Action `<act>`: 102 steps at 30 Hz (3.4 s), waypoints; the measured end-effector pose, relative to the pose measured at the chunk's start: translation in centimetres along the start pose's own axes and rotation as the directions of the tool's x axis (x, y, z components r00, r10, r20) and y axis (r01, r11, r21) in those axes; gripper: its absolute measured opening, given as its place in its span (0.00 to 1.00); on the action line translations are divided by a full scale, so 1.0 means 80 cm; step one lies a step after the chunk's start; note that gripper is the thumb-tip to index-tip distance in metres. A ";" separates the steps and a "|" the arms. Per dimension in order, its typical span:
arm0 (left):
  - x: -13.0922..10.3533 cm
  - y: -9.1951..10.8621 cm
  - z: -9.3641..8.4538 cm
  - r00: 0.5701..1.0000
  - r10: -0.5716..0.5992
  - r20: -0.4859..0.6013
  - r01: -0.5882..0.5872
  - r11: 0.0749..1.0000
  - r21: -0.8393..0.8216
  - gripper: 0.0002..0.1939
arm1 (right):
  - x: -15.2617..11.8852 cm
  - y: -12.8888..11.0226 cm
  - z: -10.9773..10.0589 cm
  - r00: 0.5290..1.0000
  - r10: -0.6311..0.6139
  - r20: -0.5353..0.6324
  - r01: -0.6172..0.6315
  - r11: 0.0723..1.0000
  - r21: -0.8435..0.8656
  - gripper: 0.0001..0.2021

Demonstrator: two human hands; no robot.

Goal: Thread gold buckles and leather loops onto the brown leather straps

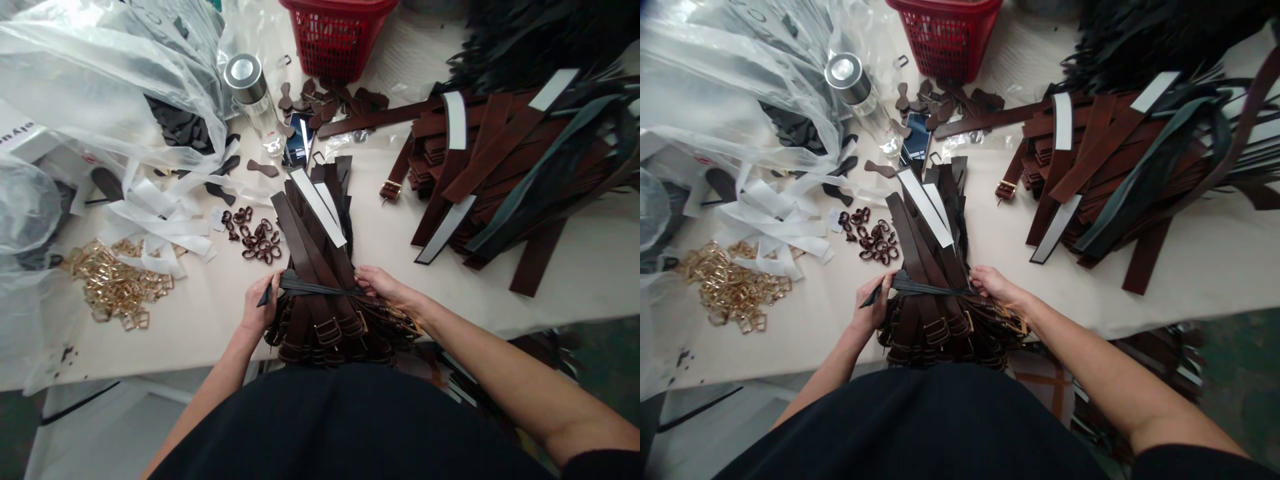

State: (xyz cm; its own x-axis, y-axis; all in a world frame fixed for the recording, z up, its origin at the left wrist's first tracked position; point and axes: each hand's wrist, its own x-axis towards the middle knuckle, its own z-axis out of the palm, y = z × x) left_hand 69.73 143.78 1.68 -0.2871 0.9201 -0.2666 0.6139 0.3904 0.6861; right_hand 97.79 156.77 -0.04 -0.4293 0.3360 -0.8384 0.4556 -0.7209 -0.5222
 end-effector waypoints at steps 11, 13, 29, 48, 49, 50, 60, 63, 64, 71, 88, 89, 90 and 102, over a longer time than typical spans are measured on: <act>0.008 -0.002 0.017 0.973 -0.217 0.079 0.230 0.945 -0.231 0.22 | 0.028 0.002 0.011 0.972 -0.198 -0.125 0.124 0.888 -0.444 0.08; 0.007 0.002 0.019 0.980 -0.195 0.027 0.196 0.951 -0.240 0.21 | 0.025 0.001 0.012 0.970 -0.207 -0.130 0.120 0.867 -0.484 0.09; -0.025 0.018 -0.049 0.986 0.164 0.027 -0.159 0.977 -0.143 0.14 | 0.015 -0.012 0.011 0.978 -0.198 -0.061 0.144 0.862 -0.486 0.17; 0.029 -0.036 -0.012 0.967 0.108 0.231 -0.073 0.985 -0.154 0.21 | -0.008 -0.010 -0.031 0.942 -0.104 -0.319 0.046 0.982 -0.184 0.26; 0.030 -0.036 -0.009 0.967 0.147 0.207 -0.107 0.975 -0.195 0.19 | -0.006 -0.008 -0.033 0.939 -0.119 -0.322 0.049 0.975 -0.217 0.26; 0.030 -0.036 -0.006 0.968 0.162 0.190 -0.114 0.964 -0.242 0.17 | -0.003 -0.007 -0.033 0.937 -0.124 -0.326 0.046 0.971 -0.235 0.26; 0.036 -0.046 0.021 0.809 -0.502 0.304 0.457 0.213 -0.864 0.07 | 0.005 0.004 -0.041 0.931 -0.115 -0.347 0.046 0.978 -0.203 0.23; 0.047 -0.049 0.013 0.854 -0.359 0.377 0.507 0.412 -0.757 0.08 | 0.006 0.007 -0.042 0.934 -0.119 -0.337 0.047 0.975 -0.216 0.23; 0.053 -0.050 0.010 0.881 -0.305 0.363 0.474 0.542 -0.694 0.09 | 0.006 0.007 -0.041 0.936 -0.115 -0.334 0.048 0.978 -0.203 0.23; 0.091 -0.052 -0.043 0.957 -0.289 -0.011 0.288 0.950 0.123 0.09 | 0.000 0.004 -0.033 0.946 -0.100 -0.308 0.055 0.987 -0.150 0.23; 0.086 -0.004 -0.019 0.867 -0.173 0.467 0.328 0.904 -0.274 0.18 | -0.002 0.002 -0.033 0.946 -0.137 -0.292 0.097 0.984 -0.146 0.23; 0.085 -0.003 -0.025 0.860 -0.179 0.477 0.323 0.915 -0.240 0.18 | -0.002 0.002 -0.032 0.947 -0.137 -0.292 0.101 0.986 -0.135 0.23; 0.083 -0.001 -0.032 0.859 -0.187 0.476 0.310 0.930 -0.195 0.18 | -0.003 0.002 -0.032 0.948 -0.136 -0.289 0.103 0.987 -0.125 0.22; 0.049 -0.047 -0.065 0.847 -0.332 0.416 0.163 0.905 0.392 0.14 | 0.001 0.001 -0.035 0.955 -0.164 -0.247 0.125 0.978 -0.169 0.23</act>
State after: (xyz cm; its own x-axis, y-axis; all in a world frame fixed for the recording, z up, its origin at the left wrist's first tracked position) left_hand 62.49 145.71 1.59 -0.1415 0.6632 -0.7350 0.7977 0.5160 0.3121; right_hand 99.93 158.45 -0.59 -0.2919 0.5892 -0.7534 0.5235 -0.5608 -0.6414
